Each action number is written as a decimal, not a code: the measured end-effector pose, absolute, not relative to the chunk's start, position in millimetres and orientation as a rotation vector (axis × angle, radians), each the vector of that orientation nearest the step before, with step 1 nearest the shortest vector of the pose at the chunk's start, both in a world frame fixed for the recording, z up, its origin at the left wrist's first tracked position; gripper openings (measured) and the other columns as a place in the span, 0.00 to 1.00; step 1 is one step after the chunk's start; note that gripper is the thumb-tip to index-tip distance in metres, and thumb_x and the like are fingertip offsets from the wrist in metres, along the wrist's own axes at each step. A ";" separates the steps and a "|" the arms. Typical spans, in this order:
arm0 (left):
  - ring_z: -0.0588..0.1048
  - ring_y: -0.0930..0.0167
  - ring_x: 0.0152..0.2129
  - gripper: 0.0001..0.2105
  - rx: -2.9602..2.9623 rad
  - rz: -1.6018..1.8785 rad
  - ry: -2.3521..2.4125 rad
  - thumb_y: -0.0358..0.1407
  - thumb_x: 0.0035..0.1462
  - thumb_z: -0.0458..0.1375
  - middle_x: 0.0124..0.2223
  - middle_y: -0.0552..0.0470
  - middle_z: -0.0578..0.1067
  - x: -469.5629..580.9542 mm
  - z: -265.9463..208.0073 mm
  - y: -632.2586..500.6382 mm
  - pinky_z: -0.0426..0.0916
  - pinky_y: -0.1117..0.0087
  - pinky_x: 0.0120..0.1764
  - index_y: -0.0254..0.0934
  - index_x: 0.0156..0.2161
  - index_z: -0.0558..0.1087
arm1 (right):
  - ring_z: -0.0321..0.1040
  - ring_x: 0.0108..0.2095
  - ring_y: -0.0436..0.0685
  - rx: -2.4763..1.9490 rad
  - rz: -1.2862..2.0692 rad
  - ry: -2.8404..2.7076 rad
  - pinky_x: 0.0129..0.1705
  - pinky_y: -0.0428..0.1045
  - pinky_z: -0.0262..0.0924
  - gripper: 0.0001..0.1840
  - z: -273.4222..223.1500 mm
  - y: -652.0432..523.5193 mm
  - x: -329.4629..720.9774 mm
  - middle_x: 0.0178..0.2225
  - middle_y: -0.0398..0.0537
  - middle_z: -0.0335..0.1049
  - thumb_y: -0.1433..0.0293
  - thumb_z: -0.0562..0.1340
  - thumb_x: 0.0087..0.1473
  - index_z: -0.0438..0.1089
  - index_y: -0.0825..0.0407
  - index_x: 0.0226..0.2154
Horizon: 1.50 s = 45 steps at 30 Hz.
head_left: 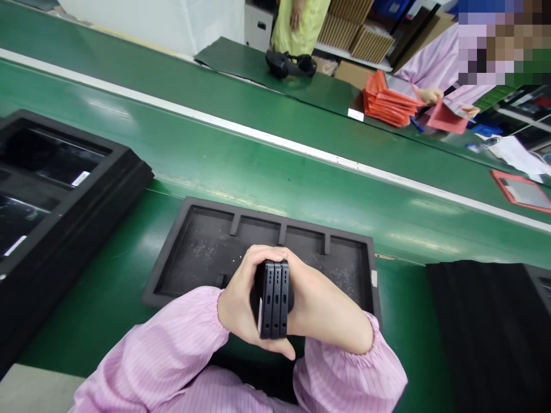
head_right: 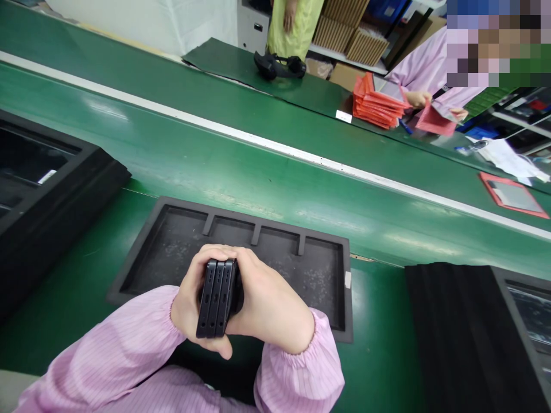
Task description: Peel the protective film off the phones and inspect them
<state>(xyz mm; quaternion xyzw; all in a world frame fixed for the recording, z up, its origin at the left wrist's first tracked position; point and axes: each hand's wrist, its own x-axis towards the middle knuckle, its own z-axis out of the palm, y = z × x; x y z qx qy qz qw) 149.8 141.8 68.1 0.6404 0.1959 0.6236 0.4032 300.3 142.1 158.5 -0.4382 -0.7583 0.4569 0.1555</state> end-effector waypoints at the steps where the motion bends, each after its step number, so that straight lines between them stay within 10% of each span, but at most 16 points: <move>1: 0.72 0.60 0.47 0.51 1.613 1.579 0.489 0.58 0.29 0.74 0.51 0.44 0.68 149.9 67.8 141.9 0.71 0.57 0.53 0.40 0.59 0.63 | 0.67 0.55 0.61 -1.252 1.309 -2.171 0.53 0.56 0.68 0.42 158.7 142.3 300.1 0.56 0.52 0.66 0.71 0.73 0.40 0.58 0.50 0.57; 45: 0.68 0.60 0.45 0.51 1.616 1.508 0.533 0.61 0.29 0.72 0.49 0.45 0.65 152.8 69.7 137.9 0.69 0.55 0.50 0.42 0.59 0.62 | 0.69 0.50 0.58 -1.313 1.334 -2.143 0.50 0.56 0.68 0.39 156.6 139.3 301.8 0.52 0.51 0.66 0.74 0.72 0.40 0.59 0.52 0.55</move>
